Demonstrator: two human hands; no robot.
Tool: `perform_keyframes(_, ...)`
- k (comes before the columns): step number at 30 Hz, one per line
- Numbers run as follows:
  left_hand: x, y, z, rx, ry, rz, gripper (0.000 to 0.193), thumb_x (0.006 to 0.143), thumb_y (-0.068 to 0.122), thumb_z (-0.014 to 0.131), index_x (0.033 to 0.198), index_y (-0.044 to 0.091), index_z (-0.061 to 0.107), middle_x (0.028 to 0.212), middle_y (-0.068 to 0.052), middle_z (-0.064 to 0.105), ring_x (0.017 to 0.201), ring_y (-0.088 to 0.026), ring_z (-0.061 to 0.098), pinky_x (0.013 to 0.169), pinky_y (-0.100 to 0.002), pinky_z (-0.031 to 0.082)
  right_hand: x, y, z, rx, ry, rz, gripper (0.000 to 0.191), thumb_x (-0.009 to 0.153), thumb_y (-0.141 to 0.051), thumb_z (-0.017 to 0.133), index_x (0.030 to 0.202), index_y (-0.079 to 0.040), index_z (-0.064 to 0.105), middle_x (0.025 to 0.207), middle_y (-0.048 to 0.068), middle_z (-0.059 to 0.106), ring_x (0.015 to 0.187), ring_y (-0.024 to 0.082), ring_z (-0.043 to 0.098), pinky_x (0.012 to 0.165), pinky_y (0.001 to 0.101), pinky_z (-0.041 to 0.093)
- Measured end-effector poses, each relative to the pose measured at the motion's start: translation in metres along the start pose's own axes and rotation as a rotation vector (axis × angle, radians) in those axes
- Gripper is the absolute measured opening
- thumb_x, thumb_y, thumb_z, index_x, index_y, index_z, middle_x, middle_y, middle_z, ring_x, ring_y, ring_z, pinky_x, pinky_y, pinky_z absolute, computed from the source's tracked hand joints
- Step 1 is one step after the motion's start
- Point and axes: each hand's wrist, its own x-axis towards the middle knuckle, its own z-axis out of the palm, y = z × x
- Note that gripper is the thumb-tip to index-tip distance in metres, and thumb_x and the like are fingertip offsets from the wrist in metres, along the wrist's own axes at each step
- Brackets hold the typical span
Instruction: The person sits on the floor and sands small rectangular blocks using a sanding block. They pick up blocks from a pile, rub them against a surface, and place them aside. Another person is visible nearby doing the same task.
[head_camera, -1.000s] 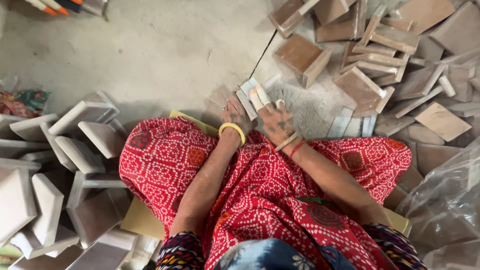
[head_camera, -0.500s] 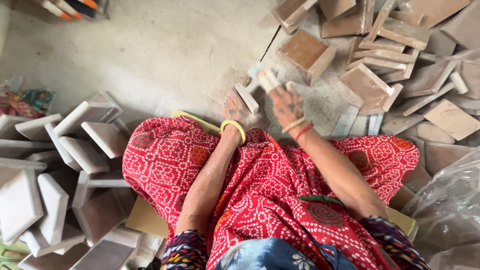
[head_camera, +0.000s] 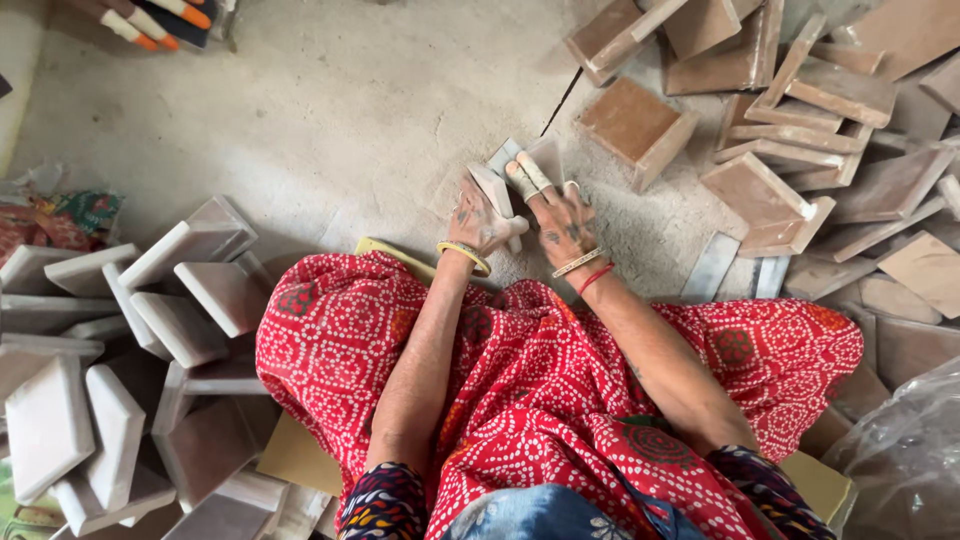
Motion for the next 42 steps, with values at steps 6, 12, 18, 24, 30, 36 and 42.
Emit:
perform_keyframes(6,0.002,-0.021,0.014,0.270,-0.077,0.080,0.122,0.063,0.060,0.075,0.148,-0.014,0.030,0.154,-0.037,0.033,0.146,-0.050,0.031,0.126,-0.053,0.024,0.011,-0.005,-0.012,-0.041,-0.125,0.050,0.036,0.089,0.000,0.061,0.121,-0.012,0.071,0.123,0.009,0.067,0.092,0.028,0.057,0.065,0.0426,0.054)
perform_keyframes(12,0.002,-0.027,0.013,0.267,-0.067,0.185,0.138,0.060,0.067,0.081,0.152,-0.015,0.018,0.156,-0.043,0.019,0.148,-0.056,0.015,0.123,-0.061,0.011,0.014,-0.009,-0.001,-0.213,-0.123,0.043,0.029,0.096,-0.011,0.064,0.124,-0.014,0.071,0.121,0.004,0.069,0.098,0.023,0.055,0.067,0.0331,0.052)
perform_keyframes(18,-0.001,-0.025,0.012,0.207,-0.064,0.121,0.130,0.056,0.060,0.081,0.150,-0.013,0.027,0.151,-0.035,0.035,0.146,-0.050,0.032,0.127,-0.057,0.020,0.020,0.005,-0.006,-0.073,-0.091,0.040,0.035,0.100,-0.005,0.061,0.132,-0.012,0.071,0.126,0.008,0.069,0.088,0.023,0.053,0.060,0.0357,0.051)
perform_keyframes(24,-0.002,-0.030,0.017,0.389,0.084,0.354,0.134,0.056,0.060,0.089,0.147,-0.014,0.026,0.146,-0.044,0.029,0.143,-0.059,0.029,0.120,-0.063,0.023,0.014,-0.017,-0.014,-0.072,-0.053,-0.064,0.030,0.083,-0.001,0.062,0.108,-0.014,0.073,0.154,0.003,0.060,0.094,0.028,0.056,0.070,0.0427,0.054)
perform_keyframes(30,-0.009,-0.030,0.017,0.294,0.009,0.232,0.140,0.052,0.058,0.089,0.150,-0.016,0.022,0.152,-0.039,0.028,0.145,-0.053,0.025,0.120,-0.060,0.019,0.016,0.008,-0.023,-0.113,-0.073,-0.127,0.055,0.095,0.002,0.058,0.145,-0.017,0.068,0.152,0.006,0.053,0.091,0.031,0.056,0.055,0.0387,0.051)
perform_keyframes(36,-0.005,-0.028,0.016,0.274,0.047,0.227,0.133,0.053,0.059,0.087,0.145,-0.019,0.028,0.145,-0.041,0.036,0.140,-0.053,0.032,0.121,-0.059,0.022,0.013,0.012,-0.013,-0.210,-0.083,-0.036,0.046,0.089,-0.008,0.064,0.133,-0.017,0.070,0.137,0.006,0.061,0.092,0.027,0.059,0.057,0.0374,0.054)
perform_keyframes(42,-0.009,-0.028,0.018,0.299,-0.001,0.175,0.117,0.060,0.055,0.080,0.146,-0.011,0.037,0.143,-0.034,0.044,0.137,-0.049,0.042,0.121,-0.060,0.027,0.018,0.000,-0.028,-0.125,0.040,-0.220,0.044,0.088,0.001,0.063,0.128,-0.016,0.070,0.145,0.002,0.065,0.088,0.026,0.059,0.055,0.0350,0.055)
